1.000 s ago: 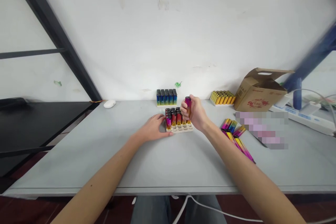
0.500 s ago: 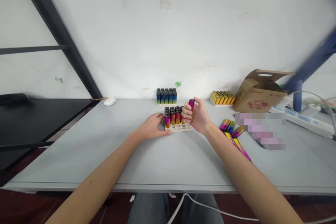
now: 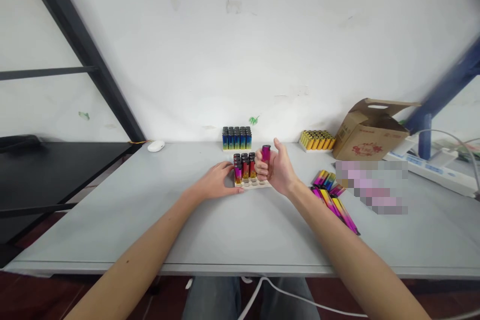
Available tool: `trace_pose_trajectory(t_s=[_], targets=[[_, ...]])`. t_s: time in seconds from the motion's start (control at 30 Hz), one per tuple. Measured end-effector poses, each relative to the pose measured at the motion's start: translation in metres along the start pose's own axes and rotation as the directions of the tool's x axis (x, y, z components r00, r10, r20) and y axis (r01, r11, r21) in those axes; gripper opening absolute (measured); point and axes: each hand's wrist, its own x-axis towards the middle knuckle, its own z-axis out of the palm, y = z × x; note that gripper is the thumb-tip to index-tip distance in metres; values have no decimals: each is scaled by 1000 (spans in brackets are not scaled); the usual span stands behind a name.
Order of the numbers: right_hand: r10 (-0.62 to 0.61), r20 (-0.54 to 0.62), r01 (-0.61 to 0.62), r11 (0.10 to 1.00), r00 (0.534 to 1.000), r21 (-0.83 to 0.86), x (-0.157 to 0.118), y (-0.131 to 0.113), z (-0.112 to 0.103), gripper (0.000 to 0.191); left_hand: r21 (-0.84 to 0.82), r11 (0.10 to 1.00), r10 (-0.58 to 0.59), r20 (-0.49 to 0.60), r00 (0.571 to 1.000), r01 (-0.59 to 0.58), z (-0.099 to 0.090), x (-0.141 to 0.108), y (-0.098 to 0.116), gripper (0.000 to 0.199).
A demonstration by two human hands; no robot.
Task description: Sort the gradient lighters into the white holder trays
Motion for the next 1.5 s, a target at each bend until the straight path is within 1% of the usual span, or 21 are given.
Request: trace_pose_trajectory(t_s=[0.13,0.2,0.23,0.27,0.33,0.37,0.4,0.43,0.47,0.57,0.67,0.8,0.93,1.07,1.13,1.2,1.23,1.3,1.37,1.43,1.5], targets=[[-111,98,129,971,989,-202,-4,-1,1,31,2,1000,-3,0,1000,3,0,0,0,71],[-187,136,224,907,973,-356,-7,-1,1,26,11,1000,0,10,1000,0,0,0,0,70],[-232,156,278,849,960,-449,-9,-2,1,25,11,1000,4,12,1000,-4,0,0,0,70],[-283,184,337,763,941,-551,-11,-2,1,24,9,1000,8,12,1000,-9,0,0,0,70],[-379,259,436,523,889,-732,-13,-3,-1,21,5,1000,14,13,1000,-14,0,0,0,69],[-405,302,464,402,863,-789,-14,-4,-2,19,5,1000,13,14,1000,-13,0,0,0,69],[-412,339,477,301,846,-825,-14,-5,-3,16,5,1000,12,15,1000,-12,0,0,-1,70],[-400,363,476,231,842,-849,-14,-5,-5,14,5,1000,12,14,1000,-12,1,0,-1,70],[-377,371,463,191,849,-865,-14,-5,-6,12,4,1000,13,15,1000,-13,1,0,-1,70],[-313,340,403,163,887,-900,-10,-1,-11,14,-1,1000,20,21,1000,-20,1,1,-3,71],[-288,313,367,158,905,-917,-6,4,-14,16,1,1000,14,24,1000,-14,1,1,-3,73],[-304,278,331,138,911,-933,-4,6,-17,21,4,1000,-6,23,1000,6,1,0,-2,72],[-308,292,333,91,906,-938,-5,1,-20,16,-1,1000,-2,28,1000,2,0,0,-1,72],[-344,311,316,-43,886,-948,-7,-2,-19,17,5,1000,8,27,1000,-9,0,0,-2,71],[-356,310,301,-80,882,-950,-7,0,-20,17,7,1000,4,24,1000,-4,0,0,-2,72],[-362,335,320,-104,870,-942,-6,3,-20,18,6,1000,-6,25,1000,6,0,0,-2,73],[-374,364,342,-125,853,-931,-6,4,-21,18,5,1000,-8,25,1000,8,0,0,-2,73],[-410,431,386,-190,804,-903,-5,7,-21,19,3,1000,-3,20,1000,3,0,0,-1,72],[-441,470,397,-252,765,-883,-5,10,-20,18,2,1000,6,7,1000,-6,0,0,-1,71],[-443,470,388,-267,763,-882,-6,11,-19,20,3,1000,12,-2,1000,-12,0,0,0,70],[-429,453,392,-226,782,-892,-10,12,-18,26,3,1000,21,-2,1000,-21,0,0,-1,70]])
